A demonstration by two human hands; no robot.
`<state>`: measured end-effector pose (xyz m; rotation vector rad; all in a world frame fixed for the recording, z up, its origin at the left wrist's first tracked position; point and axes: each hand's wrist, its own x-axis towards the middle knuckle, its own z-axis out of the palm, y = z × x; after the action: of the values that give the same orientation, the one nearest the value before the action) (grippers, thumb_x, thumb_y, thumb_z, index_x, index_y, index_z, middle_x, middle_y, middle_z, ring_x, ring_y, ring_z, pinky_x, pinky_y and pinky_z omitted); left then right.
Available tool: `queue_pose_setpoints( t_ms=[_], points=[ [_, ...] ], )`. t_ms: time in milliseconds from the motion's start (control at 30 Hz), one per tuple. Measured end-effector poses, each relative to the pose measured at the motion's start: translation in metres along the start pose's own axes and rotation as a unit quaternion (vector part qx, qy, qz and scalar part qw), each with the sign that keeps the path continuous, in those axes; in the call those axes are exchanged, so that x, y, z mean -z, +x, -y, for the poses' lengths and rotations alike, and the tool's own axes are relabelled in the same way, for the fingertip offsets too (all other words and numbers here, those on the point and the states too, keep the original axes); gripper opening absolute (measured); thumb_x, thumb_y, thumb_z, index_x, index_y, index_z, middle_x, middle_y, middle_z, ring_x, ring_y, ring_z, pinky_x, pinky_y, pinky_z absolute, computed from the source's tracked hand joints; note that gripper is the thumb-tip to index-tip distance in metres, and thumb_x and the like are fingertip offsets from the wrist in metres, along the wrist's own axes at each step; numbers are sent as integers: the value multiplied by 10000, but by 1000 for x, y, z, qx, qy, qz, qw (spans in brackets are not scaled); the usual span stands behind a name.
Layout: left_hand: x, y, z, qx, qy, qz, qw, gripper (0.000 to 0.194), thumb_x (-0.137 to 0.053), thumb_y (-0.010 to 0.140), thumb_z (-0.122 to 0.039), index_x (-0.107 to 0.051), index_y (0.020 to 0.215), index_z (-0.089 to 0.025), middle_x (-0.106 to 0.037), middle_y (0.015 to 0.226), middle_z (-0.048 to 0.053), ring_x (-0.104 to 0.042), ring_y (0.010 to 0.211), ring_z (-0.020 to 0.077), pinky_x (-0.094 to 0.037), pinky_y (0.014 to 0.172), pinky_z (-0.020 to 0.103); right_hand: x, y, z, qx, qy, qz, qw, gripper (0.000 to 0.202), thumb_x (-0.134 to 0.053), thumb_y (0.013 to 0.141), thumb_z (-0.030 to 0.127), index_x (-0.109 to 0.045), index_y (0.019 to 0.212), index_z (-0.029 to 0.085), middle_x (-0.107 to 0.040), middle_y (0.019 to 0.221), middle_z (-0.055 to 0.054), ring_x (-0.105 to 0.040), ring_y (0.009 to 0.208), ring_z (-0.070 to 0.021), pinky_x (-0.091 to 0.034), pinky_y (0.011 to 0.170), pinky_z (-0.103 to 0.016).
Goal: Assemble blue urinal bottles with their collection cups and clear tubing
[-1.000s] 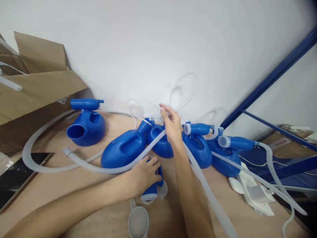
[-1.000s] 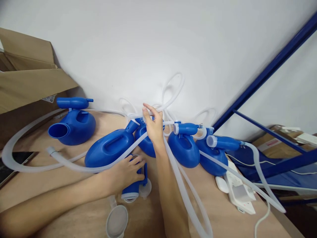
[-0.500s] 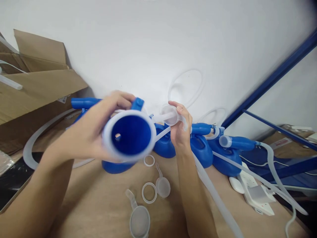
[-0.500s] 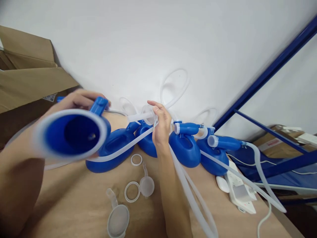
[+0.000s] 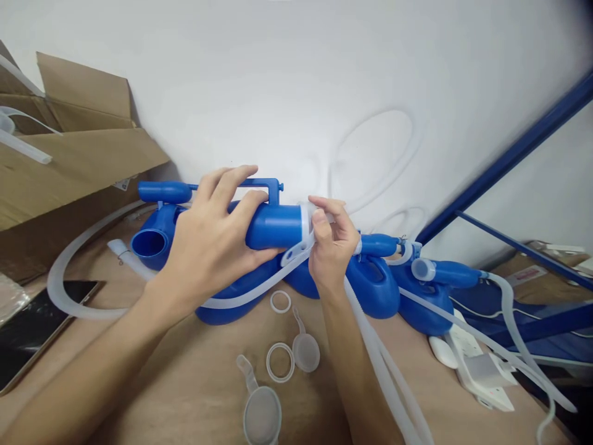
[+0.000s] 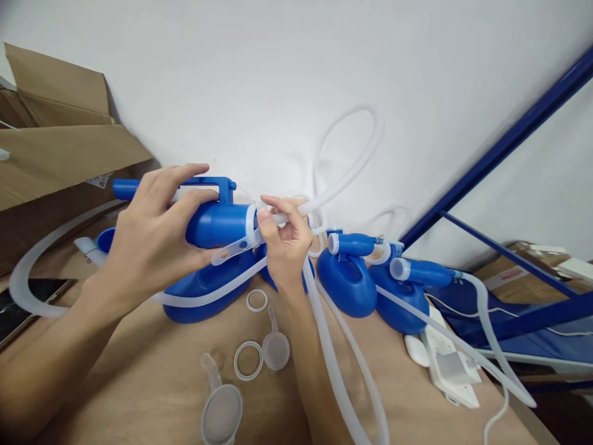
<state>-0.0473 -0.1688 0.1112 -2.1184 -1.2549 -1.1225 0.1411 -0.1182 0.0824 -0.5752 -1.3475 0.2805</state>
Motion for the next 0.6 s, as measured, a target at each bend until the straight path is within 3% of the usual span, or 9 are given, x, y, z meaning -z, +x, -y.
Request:
queue_pose_setpoints(
  t_ms=[133, 333, 467, 600],
  points=[
    [0, 1, 1, 24, -25, 41, 999, 539, -758, 854, -528, -594, 1309, -290, -437, 1649, 89, -410, 1481, 446, -591, 1014, 585, 0, 0, 5, -12, -14, 0, 1000, 254, -669, 937, 501, -793, 987, 284, -677, 945, -21, -639, 925, -201, -558, 875, -378],
    [10, 8, 7, 71, -24, 95, 993, 536, -743, 874, -540, -571, 1326, -309, -482, 1608, 71, -294, 1542, 452, -587, 1034, 581, 2, 0, 12, -58, -66, 13, 996, 261, -638, 953, 503, -772, 1005, 285, -650, 974, -44, -629, 944, -225, -569, 869, -394],
    [7, 11, 29, 71, -2, 147, 987, 561, -740, 854, -612, -610, 1263, -251, -520, 1535, 132, -414, 1453, 470, -572, 1023, 584, 5, 2, 4, -65, -100, 20, 993, 238, -696, 921, 497, -780, 997, 287, -623, 991, -49, -602, 963, -218, -569, 835, -364],
    [-18, 12, 50, 120, -3, 238, 964, 689, -685, 814, -783, -643, 1182, -201, -639, 1323, 167, -590, 1256, 428, -539, 1025, 554, 10, 4, -16, -84, -132, 21, 987, 275, -738, 889, 503, -797, 1013, 265, -622, 1040, -61, -594, 958, -211, -553, 731, -318]
  ],
)
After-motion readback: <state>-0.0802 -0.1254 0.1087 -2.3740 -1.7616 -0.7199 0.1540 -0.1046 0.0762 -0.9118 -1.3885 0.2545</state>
